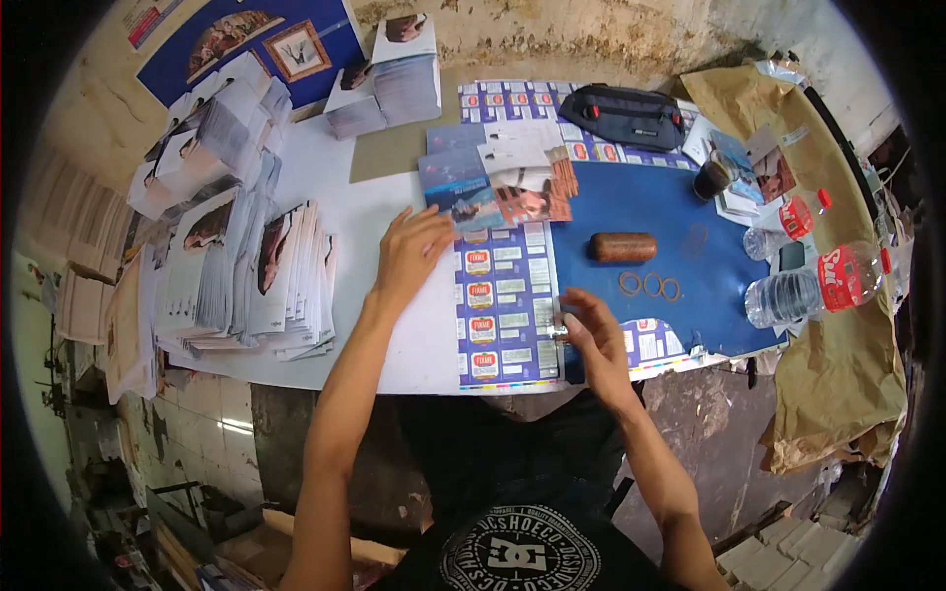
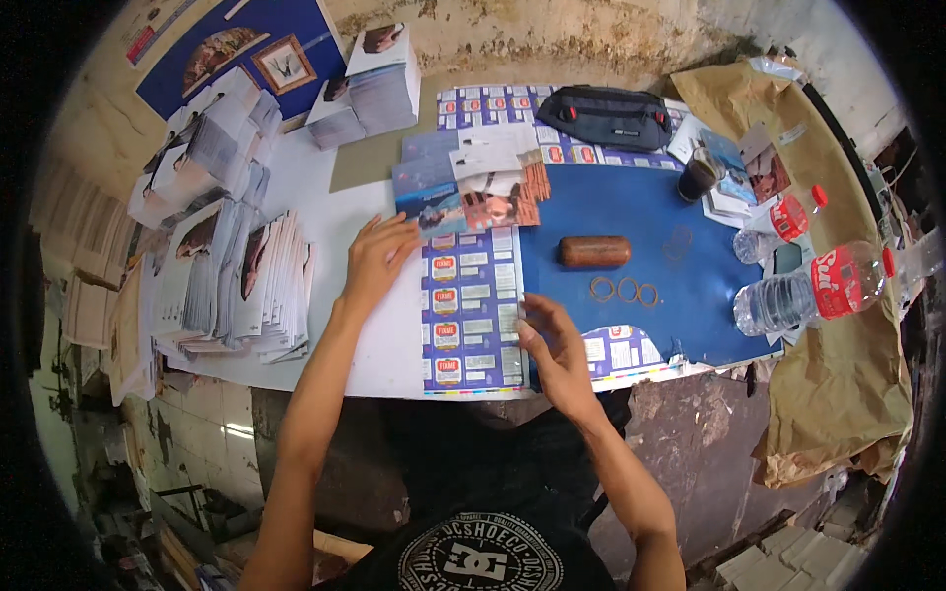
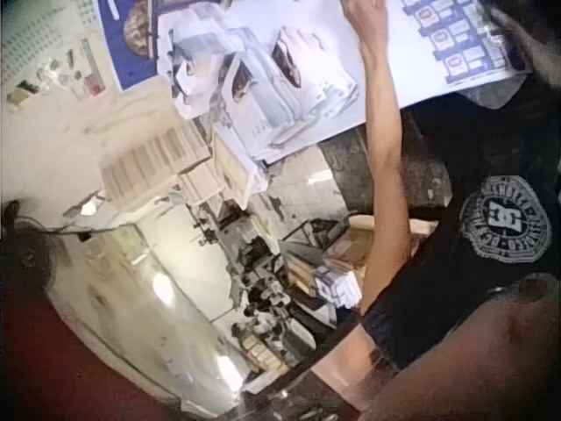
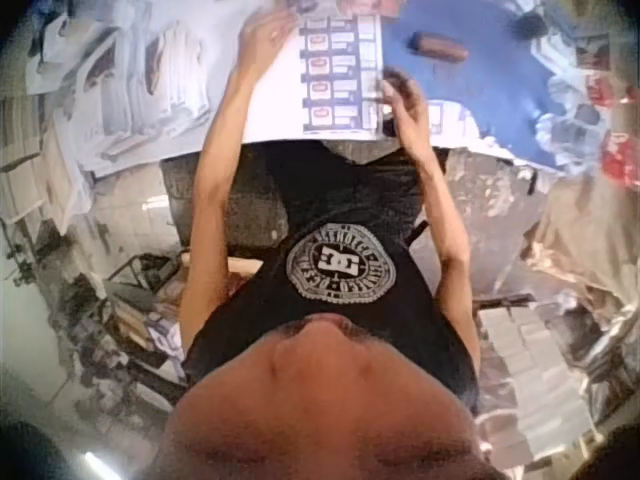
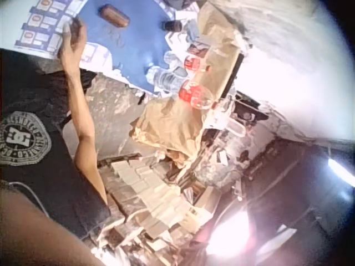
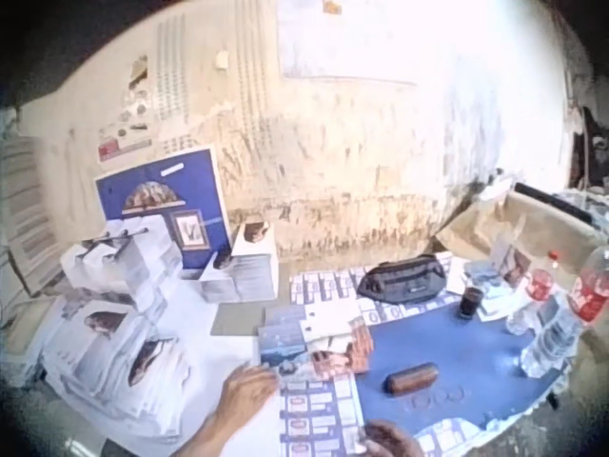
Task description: Folding printed cards and securing them in bundles with rubber bands.
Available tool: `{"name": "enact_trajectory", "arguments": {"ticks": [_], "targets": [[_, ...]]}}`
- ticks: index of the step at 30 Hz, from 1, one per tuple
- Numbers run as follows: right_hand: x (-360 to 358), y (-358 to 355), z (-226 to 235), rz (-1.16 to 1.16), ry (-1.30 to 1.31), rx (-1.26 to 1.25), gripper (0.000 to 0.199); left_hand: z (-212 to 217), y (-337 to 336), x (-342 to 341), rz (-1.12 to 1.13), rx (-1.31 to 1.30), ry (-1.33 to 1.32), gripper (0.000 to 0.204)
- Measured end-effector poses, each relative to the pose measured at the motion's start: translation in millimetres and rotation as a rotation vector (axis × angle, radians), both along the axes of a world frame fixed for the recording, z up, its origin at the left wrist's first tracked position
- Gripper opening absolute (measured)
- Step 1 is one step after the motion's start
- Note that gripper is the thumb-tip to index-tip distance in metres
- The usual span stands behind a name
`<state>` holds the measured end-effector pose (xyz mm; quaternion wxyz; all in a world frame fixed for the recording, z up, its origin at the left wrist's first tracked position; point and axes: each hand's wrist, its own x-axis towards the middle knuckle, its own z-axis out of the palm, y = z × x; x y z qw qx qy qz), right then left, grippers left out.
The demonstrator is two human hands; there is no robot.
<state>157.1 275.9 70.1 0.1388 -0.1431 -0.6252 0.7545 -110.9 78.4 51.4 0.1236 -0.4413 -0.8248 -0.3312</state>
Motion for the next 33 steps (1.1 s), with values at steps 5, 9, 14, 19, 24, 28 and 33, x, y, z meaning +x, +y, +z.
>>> {"name": "enact_trajectory", "arguments": {"ticks": [5, 9, 14, 19, 24, 28, 33], "targets": [[9.4, 8.0, -15.9, 0.062, -0.041, -0.922, 0.073, 32.8, -61.6, 131.7, 0.024, -0.095, -0.084, 0.037], [-4.8, 14.6, -5.3, 0.074, 0.030, -0.740, 0.091, 32.7, -87.7, 180.2, 0.248, 0.454, -0.954, 0.062], [-31.6, 6.1, -3.1, 0.074, -0.030, 0.711, 0.048, 41.6, -67.5, 172.7, 0.328, 0.618, -1.240, 0.057], [-55.7, -28.8, -10.7, 0.083, -0.016, 1.252, 0.054, 41.5, -53.5, 168.4, 0.289, 0.691, -1.376, 0.060], [-56.0, -29.7, -12.7, 0.140, -0.078, 1.416, 0.061, 46.4, -46.6, 168.5, 0.338, 0.643, -1.361, 0.060], [-55.8, -31.4, -15.0, 0.127, -0.092, 1.448, 0.061, 46.6, -45.7, 169.3, 0.329, 0.644, -1.362, 0.058], [-56.1, -34.2, -15.1, 0.129, -0.093, 1.481, 0.060, 46.0, -45.9, 171.0, 0.325, 0.658, -1.381, 0.059]]}}
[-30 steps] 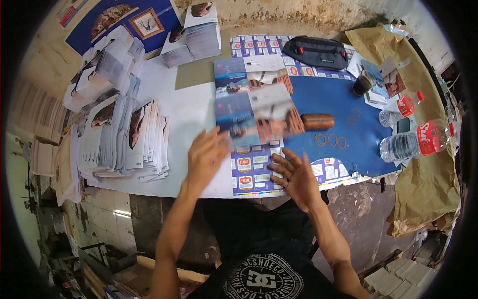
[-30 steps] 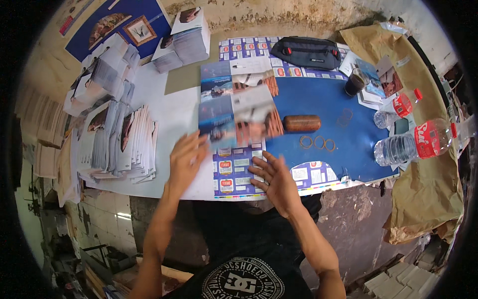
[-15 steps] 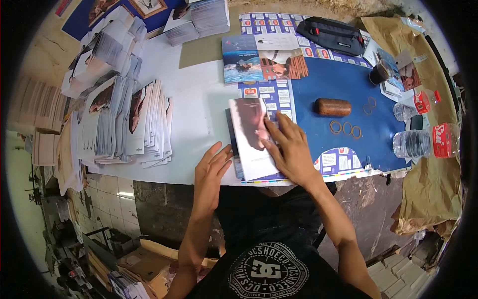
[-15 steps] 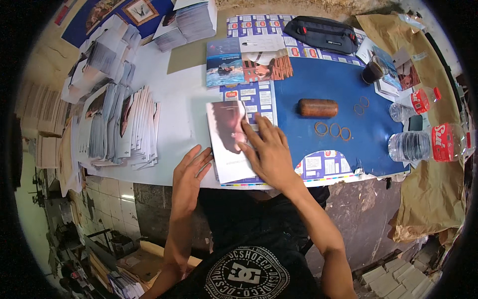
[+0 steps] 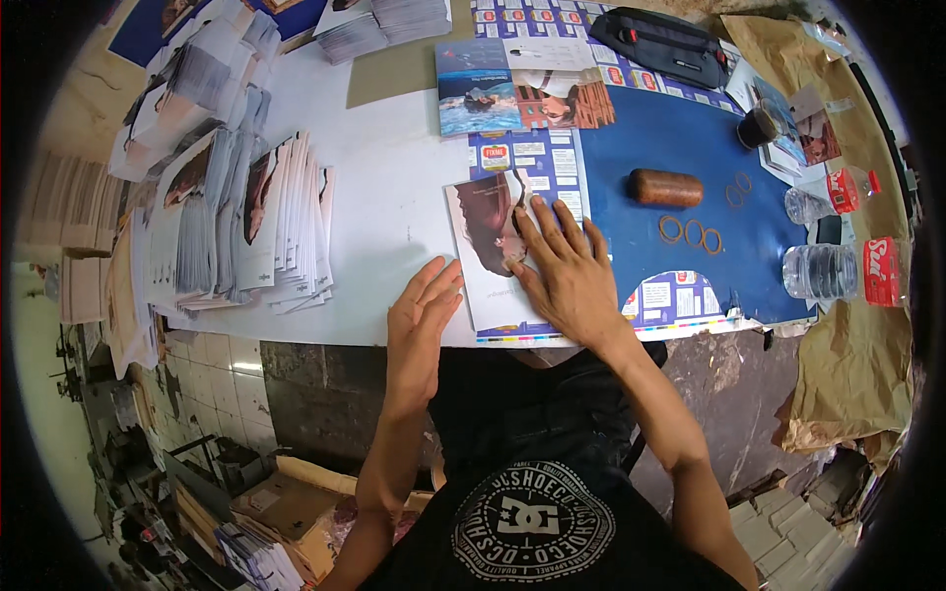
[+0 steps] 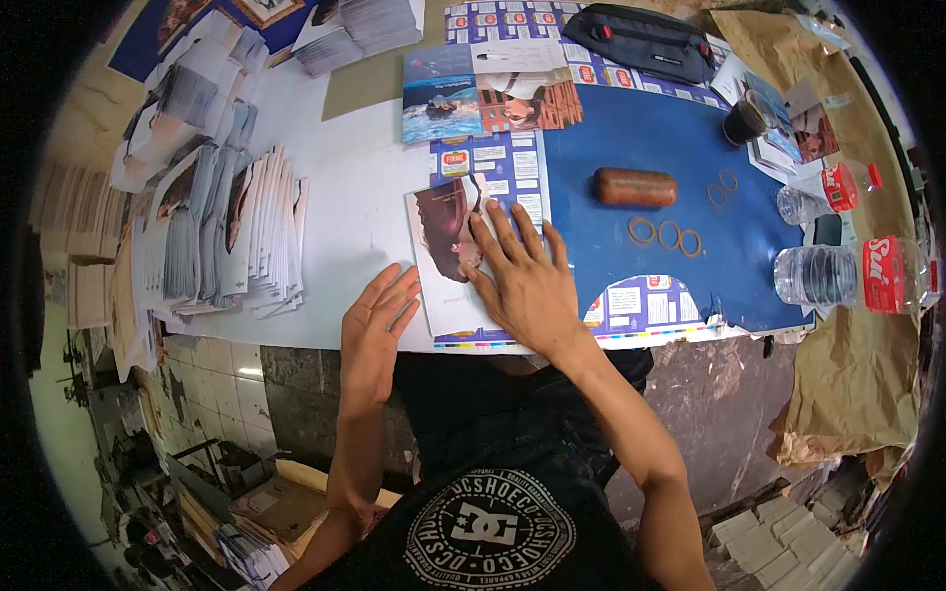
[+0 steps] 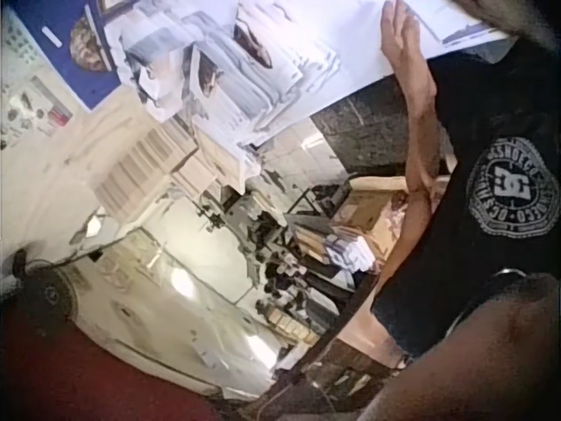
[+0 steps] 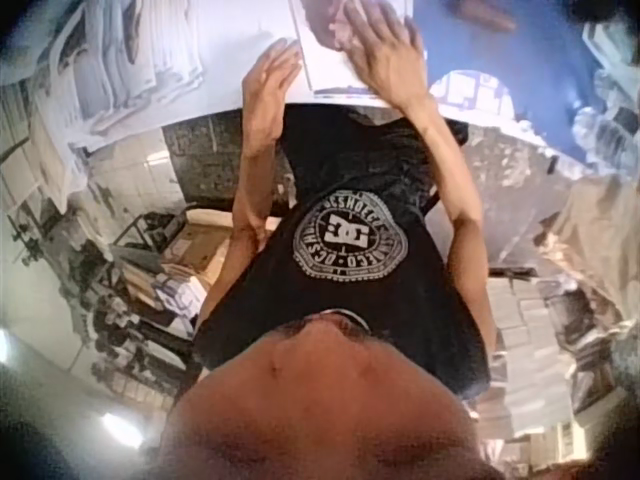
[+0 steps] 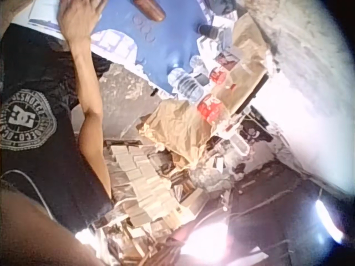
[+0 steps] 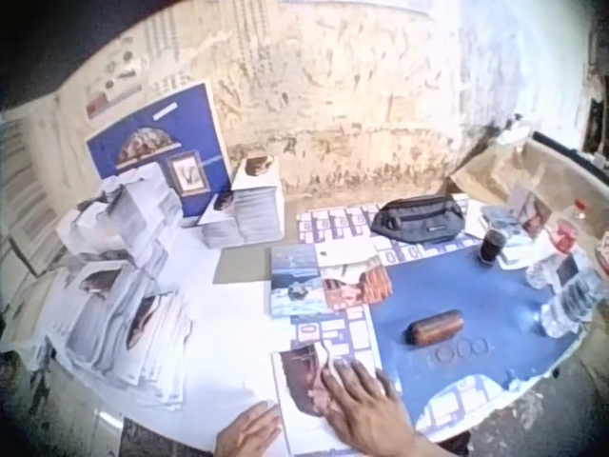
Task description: Folding printed cards and securing them in bundles with rubber bands.
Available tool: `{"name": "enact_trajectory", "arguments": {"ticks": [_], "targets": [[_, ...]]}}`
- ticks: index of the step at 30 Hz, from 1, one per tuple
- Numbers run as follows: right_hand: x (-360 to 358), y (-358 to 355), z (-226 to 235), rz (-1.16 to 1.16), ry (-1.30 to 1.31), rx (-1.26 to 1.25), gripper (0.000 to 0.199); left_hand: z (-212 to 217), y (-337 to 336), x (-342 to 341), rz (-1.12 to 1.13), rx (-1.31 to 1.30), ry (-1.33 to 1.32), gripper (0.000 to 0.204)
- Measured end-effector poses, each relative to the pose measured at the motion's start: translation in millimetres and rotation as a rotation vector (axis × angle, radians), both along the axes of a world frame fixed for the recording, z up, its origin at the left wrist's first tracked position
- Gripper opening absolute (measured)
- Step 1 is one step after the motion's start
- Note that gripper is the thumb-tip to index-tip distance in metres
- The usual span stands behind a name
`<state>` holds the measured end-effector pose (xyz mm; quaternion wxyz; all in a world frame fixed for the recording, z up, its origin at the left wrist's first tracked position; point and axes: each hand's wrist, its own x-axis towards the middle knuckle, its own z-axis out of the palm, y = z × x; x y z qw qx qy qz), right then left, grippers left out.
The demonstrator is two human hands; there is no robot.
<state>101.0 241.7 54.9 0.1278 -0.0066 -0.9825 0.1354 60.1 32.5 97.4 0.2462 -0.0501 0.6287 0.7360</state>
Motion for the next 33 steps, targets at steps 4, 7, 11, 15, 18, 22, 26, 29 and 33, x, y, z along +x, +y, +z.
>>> {"name": "enact_trajectory", "arguments": {"ticks": [4, 7, 11, 15, 18, 22, 26, 29, 33], "targets": [[0.0, 0.0, -1.7, -0.001, 0.007, 0.011, 0.059, -0.2, 0.7, 0.7, -0.022, -0.026, 0.049, 0.058], [0.4, -0.5, -1.5, -0.010, 0.008, 0.025, 0.059, -7.9, -1.8, -0.6, -0.023, -0.043, 0.066, 0.056], [-0.9, -0.9, -1.4, -0.004, 0.000, 0.035, 0.059, -21.8, -0.2, -2.7, -0.117, -0.409, 0.642, 0.047], [0.8, 0.0, -2.9, -0.015, -0.004, 0.037, 0.059, -31.4, 9.3, -22.0, -0.373, -0.705, 1.163, 0.041], [0.6, -0.6, -2.9, -0.013, -0.003, 0.039, 0.059, -43.5, 6.1, -23.6, -0.492, -0.869, 1.250, 0.039], [0.6, 5.2, -2.4, 0.032, -0.028, -0.023, 0.064, -47.6, 5.0, -22.4, -0.474, -0.884, 1.251, 0.038], [1.7, 61.0, 30.8, -0.303, 0.175, -0.067, 0.081, -45.8, 7.0, -21.7, -0.472, -0.885, 1.239, 0.038], [-11.9, 109.5, 19.3, -0.479, 0.160, 0.198, 0.070, -45.2, 10.5, -23.1, -0.469, -0.845, 1.251, 0.037], [-11.6, 106.3, 17.7, -0.294, 0.108, 0.024, 0.052, -48.2, 2.4, -23.9, -0.477, -0.867, 1.221, 0.037]]}}
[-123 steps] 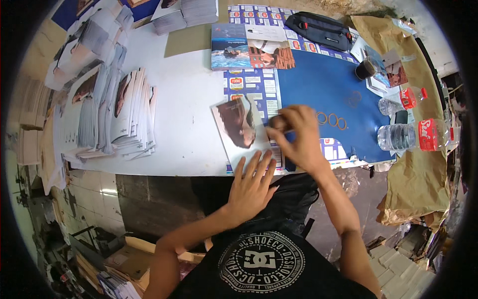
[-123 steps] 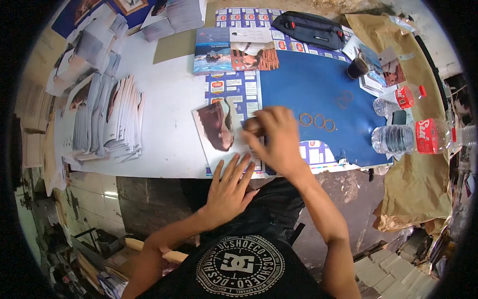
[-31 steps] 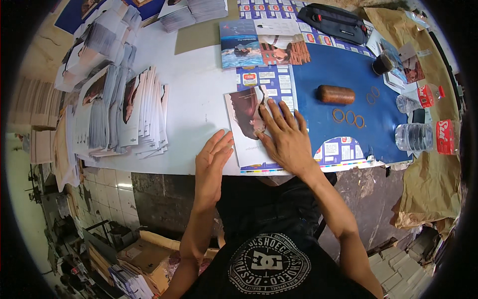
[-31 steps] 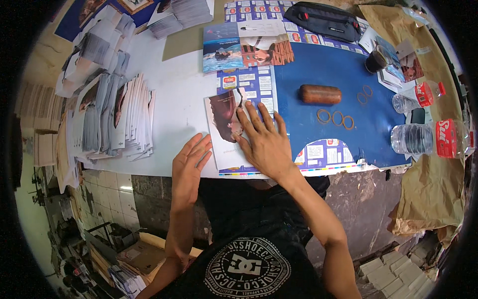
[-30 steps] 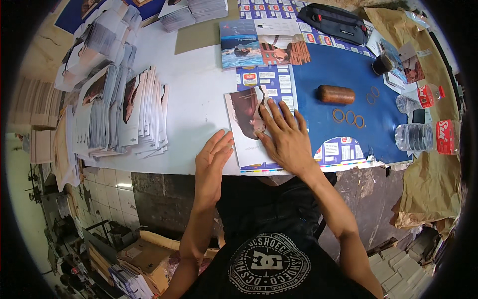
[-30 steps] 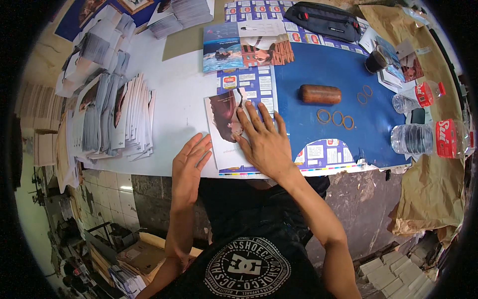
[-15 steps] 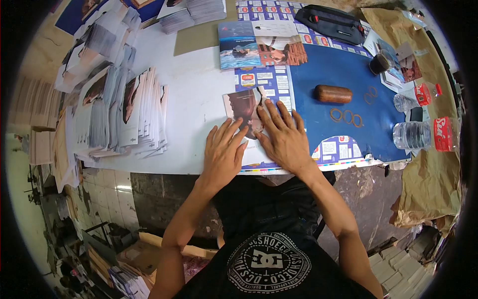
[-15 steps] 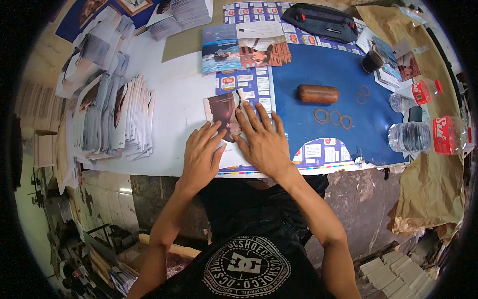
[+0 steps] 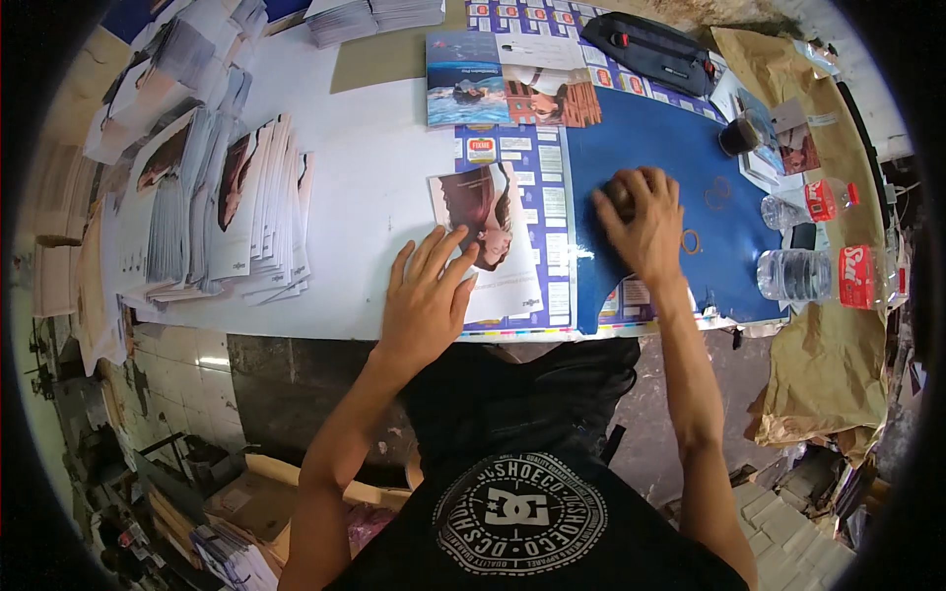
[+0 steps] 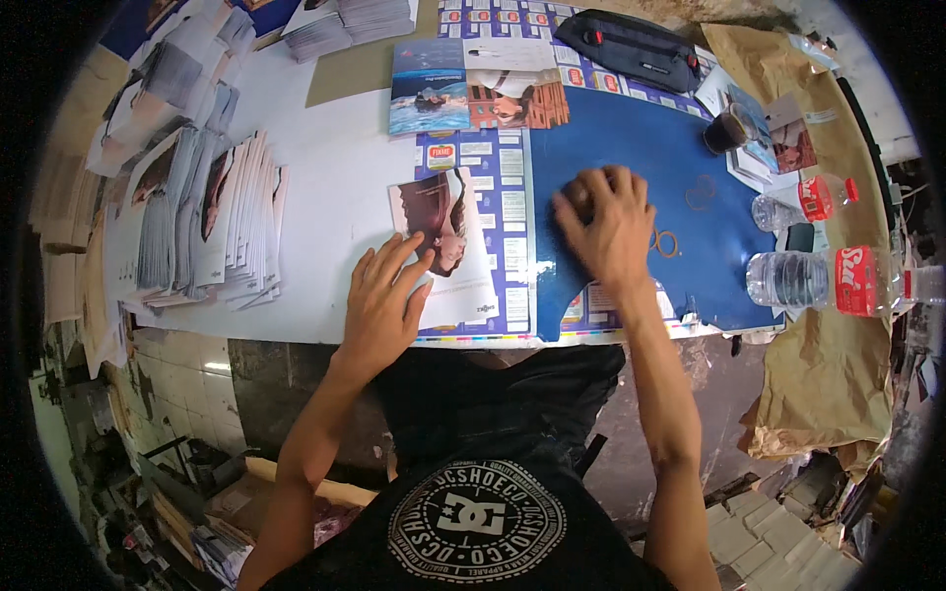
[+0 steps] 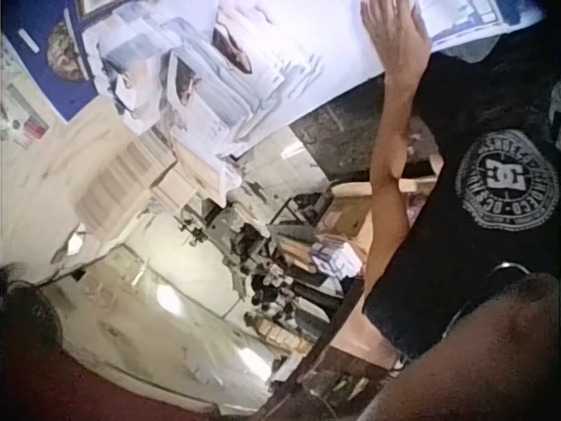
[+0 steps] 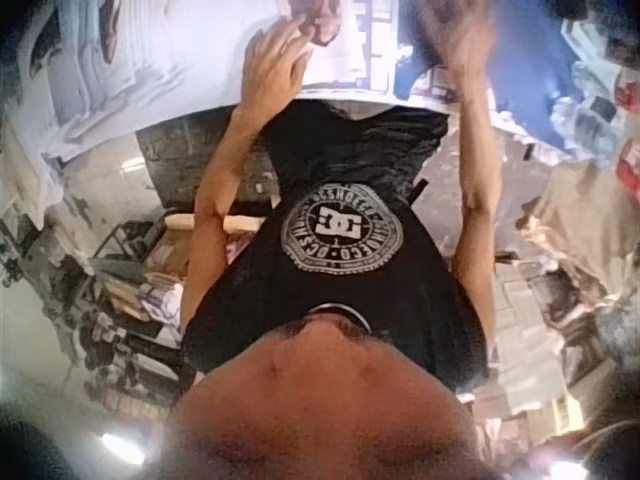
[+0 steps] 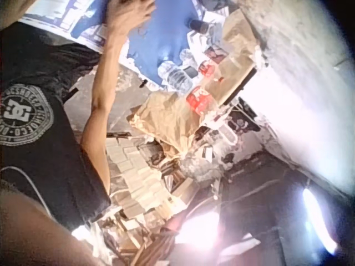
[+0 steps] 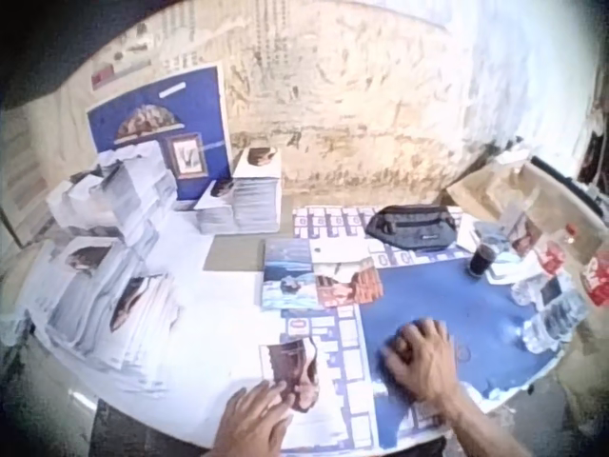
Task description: Folding printed cards and securing them in bundles with rubber bands.
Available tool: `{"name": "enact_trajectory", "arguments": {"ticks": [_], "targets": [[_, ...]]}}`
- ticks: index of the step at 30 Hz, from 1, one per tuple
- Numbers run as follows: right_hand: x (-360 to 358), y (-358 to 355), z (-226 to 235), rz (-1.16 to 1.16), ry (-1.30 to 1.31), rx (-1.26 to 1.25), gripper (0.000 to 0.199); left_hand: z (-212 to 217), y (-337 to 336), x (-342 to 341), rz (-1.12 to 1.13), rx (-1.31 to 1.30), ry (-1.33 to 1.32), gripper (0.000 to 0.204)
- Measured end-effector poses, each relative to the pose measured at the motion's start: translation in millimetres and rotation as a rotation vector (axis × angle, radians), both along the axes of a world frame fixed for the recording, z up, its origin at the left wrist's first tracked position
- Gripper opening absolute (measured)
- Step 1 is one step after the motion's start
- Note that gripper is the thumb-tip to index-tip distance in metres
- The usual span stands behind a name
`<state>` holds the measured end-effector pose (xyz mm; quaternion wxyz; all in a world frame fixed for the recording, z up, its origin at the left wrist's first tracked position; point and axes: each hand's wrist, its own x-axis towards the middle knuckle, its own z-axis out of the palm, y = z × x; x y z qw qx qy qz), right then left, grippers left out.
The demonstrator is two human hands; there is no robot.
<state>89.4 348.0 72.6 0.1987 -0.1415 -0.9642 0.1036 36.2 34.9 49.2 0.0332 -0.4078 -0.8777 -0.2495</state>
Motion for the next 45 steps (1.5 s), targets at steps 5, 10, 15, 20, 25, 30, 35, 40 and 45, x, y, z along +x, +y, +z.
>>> {"name": "enact_trajectory", "arguments": {"ticks": [5, 10, 15, 20, 25, 30, 35, 40, 45], "targets": [[45.7, -107.9, 22.7, 0.255, -0.077, -0.056, 0.048, 3.4, 1.2, 3.2, 0.023, -0.011, -0.001, 0.036], [-13.6, -110.1, -10.2, 0.195, 0.076, 0.066, 0.041, 2.9, 2.4, 2.0, -0.014, -0.007, -0.038, 0.039], [-102.6, -88.4, -17.0, 0.193, 0.130, 0.107, 0.042, 3.5, 4.1, 0.9, -0.004, -0.016, 0.008, 0.037], [-86.8, -88.0, -17.3, 0.241, 0.119, 0.086, 0.041, 0.4, 4.4, 0.6, 0.019, 0.003, 0.017, 0.035], [34.7, -107.6, -1.2, 0.321, -0.034, 0.019, 0.040, 4.2, 5.5, 1.1, -0.001, 0.015, -0.004, 0.037], [92.4, -106.0, 7.4, 0.358, -0.081, -0.066, 0.045, 31.1, 21.8, 3.6, 0.000, 0.040, -0.030, 0.040], [47.6, -68.4, 16.4, 0.087, 0.123, -0.218, 0.035, 21.1, 46.2, 60.9, -0.169, -0.026, -0.096, 0.059], [-30.0, -97.2, -15.6, 0.278, 0.054, 0.061, 0.037, -3.8, 35.2, 82.0, -0.152, -0.148, -0.037, 0.074], [-103.9, -85.4, -16.2, 0.188, 0.074, 0.085, 0.038, -10.9, 39.3, 87.6, -0.064, -0.106, 0.041, 0.070]]}}
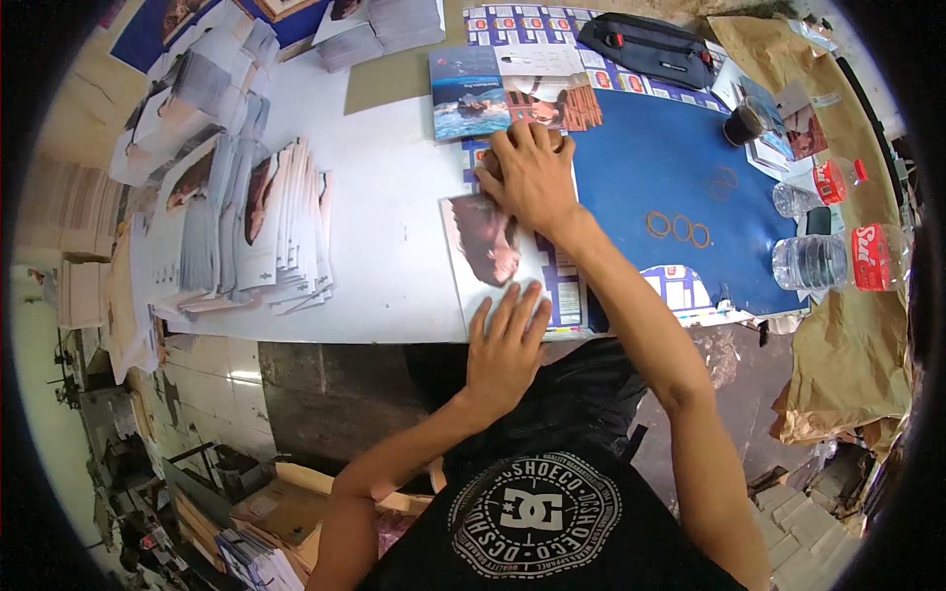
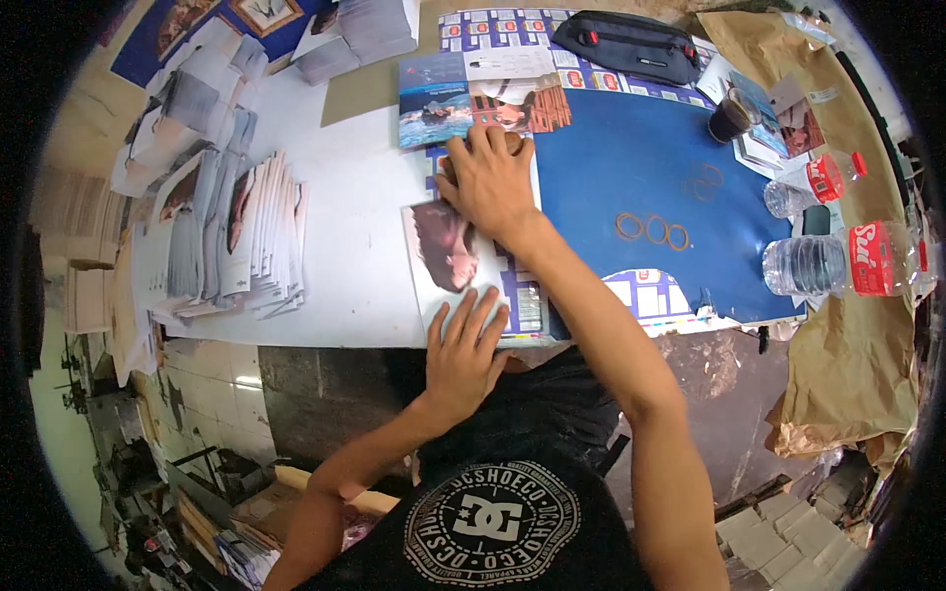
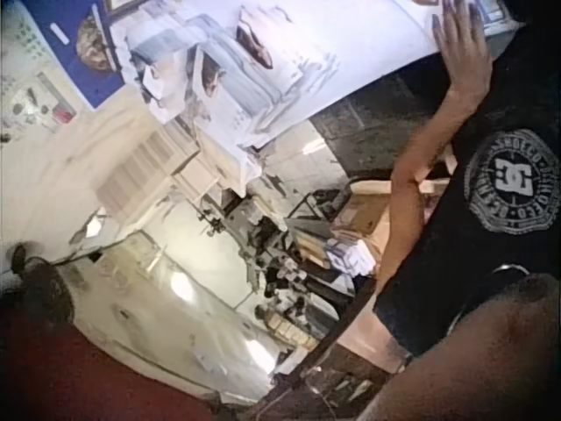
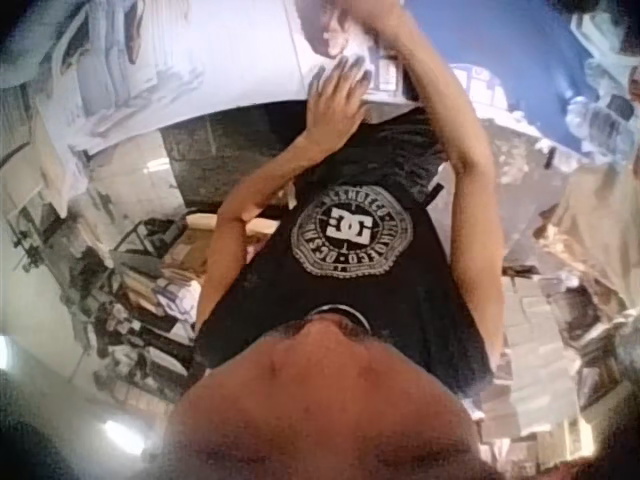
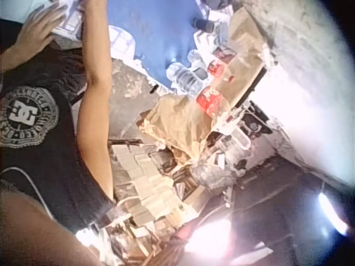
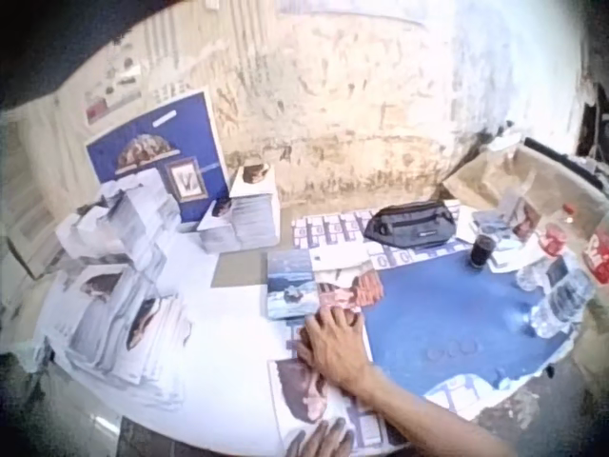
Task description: Folding printed cards and securing them in bundles with rubber bands.
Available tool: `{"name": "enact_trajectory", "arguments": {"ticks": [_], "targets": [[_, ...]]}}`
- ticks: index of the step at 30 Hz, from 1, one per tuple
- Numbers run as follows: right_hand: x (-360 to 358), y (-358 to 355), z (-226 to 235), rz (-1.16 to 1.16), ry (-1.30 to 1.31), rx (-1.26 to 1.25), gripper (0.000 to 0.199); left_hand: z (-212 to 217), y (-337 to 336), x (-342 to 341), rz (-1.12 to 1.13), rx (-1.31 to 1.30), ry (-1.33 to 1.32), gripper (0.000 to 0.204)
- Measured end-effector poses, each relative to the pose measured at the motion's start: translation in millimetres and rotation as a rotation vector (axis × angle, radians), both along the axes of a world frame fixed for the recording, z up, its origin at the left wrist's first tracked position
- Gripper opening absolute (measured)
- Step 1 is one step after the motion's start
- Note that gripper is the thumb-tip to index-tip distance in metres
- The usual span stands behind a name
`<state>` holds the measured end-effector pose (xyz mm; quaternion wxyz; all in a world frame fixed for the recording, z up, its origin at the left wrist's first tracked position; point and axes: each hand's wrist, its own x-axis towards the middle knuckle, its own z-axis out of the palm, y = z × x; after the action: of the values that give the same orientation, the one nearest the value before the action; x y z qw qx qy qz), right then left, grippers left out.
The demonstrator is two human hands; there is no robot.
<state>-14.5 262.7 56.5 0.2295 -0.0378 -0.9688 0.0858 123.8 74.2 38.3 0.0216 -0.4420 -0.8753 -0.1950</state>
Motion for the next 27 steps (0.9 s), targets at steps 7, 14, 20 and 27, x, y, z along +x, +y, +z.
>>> {"name": "enact_trajectory", "arguments": {"ticks": [7, 14, 20, 27], "targets": [[77.2, 62.4, -3.7, -0.041, 0.025, -0.113, 0.044, 31.1, -63.3, -25.2, 0.141, 0.662, -0.225, 0.020], [150.6, 120.8, -5.3, -0.308, 0.037, 0.023, 0.043, 107.4, -165.3, -118.5, 0.425, 1.179, 0.490, 0.010], [151.3, 119.9, -7.4, -0.345, 0.043, 0.031, 0.043, 76.9, -182.4, -132.3, 0.483, 0.346, 0.286, 0.033], [153.1, 123.2, -6.0, -0.379, 0.127, -0.014, 0.054, 103.7, -43.5, -170.6, 0.118, 0.584, 0.086, 0.049]]}}
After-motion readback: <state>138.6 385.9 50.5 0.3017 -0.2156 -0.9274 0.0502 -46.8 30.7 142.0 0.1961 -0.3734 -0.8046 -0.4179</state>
